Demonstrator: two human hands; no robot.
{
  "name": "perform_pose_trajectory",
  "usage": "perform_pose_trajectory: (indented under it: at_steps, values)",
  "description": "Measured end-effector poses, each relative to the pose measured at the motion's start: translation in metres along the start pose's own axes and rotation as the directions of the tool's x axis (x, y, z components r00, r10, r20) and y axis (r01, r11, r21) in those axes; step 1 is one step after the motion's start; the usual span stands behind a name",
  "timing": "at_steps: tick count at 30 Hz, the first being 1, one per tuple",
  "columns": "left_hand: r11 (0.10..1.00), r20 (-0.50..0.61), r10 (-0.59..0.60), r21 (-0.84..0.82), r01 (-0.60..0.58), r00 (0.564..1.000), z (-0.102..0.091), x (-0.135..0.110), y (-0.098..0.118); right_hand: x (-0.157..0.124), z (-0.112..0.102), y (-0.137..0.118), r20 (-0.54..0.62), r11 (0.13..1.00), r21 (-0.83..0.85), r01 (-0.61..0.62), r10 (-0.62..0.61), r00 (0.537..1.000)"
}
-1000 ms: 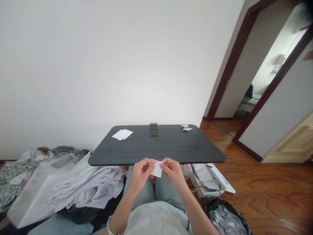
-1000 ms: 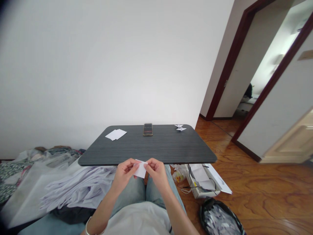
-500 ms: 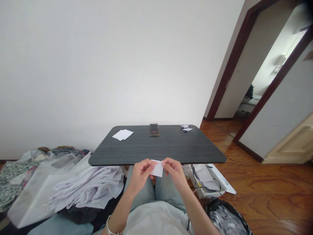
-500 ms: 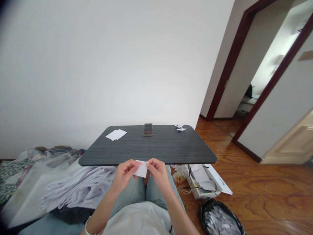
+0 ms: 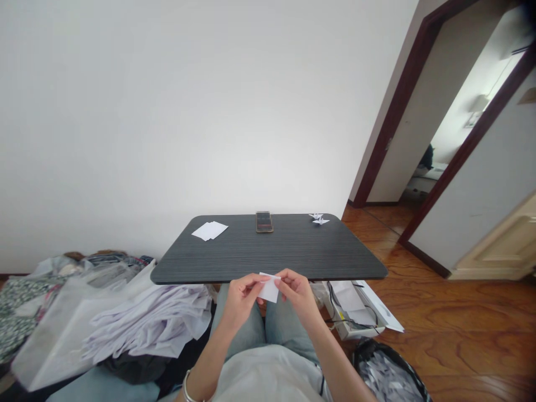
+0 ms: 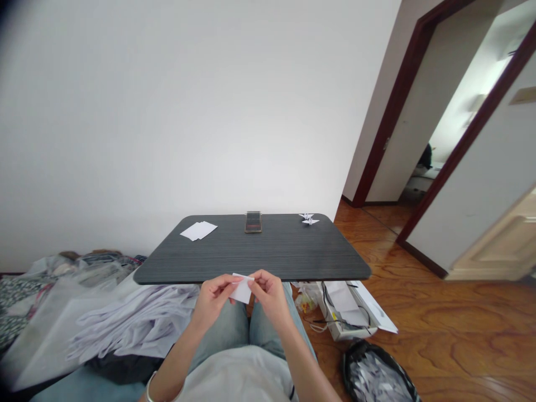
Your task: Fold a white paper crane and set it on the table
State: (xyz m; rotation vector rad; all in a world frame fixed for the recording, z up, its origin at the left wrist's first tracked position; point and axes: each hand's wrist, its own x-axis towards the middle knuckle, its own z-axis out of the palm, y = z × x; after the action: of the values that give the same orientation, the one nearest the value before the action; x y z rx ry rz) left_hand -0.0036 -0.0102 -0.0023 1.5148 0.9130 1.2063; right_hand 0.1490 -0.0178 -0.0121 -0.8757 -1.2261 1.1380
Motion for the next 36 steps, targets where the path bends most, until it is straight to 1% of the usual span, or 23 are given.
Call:
perform_pose_trajectory:
  at_steps: [7, 11, 20, 25, 30, 33, 36]
  values:
    - [1.000, 0.008, -0.002, -0.023, 0.002, 1.000, -0.001, 0.001, 0.000, 0.000, 0.001, -0.006, -0.026, 0.997, 0.061, -0.045, 0.047, 0.999]
    - [1.000, 0.029, -0.008, 0.003, 0.008, 1.000, -0.003, 0.001, 0.001, -0.001, 0.001, -0.009, -0.033, 0.995, 0.085, -0.056, 0.059, 0.998]
    - [1.000, 0.027, -0.012, -0.019, 0.013, 1.000, -0.002, 0.001, 0.004, -0.001, -0.001, -0.009, -0.028, 0.999, 0.046, -0.024, 0.025, 0.999]
    - [1.000, 0.031, -0.002, -0.012, 0.002, 1.000, -0.002, 0.001, 0.002, -0.001, 0.000, -0.010, -0.014, 0.997, 0.059, -0.041, 0.042, 0.999]
    - [0.993, -0.005, 0.040, 0.112, -0.039, 0.999, -0.001, 0.001, 0.004, 0.000, 0.001, -0.008, 0.006, 0.990, 0.022, -0.137, 0.136, 0.991]
    - [0.979, 0.010, 0.067, 0.193, -0.068, 0.998, -0.001, 0.000, 0.005, 0.001, 0.002, -0.006, 0.027, 0.985, -0.004, -0.171, 0.171, 0.985]
    - [0.963, 0.016, 0.081, 0.258, -0.083, 0.997, -0.002, -0.001, 0.005, 0.001, 0.001, -0.005, 0.063, 0.981, 0.013, -0.196, 0.195, 0.979]
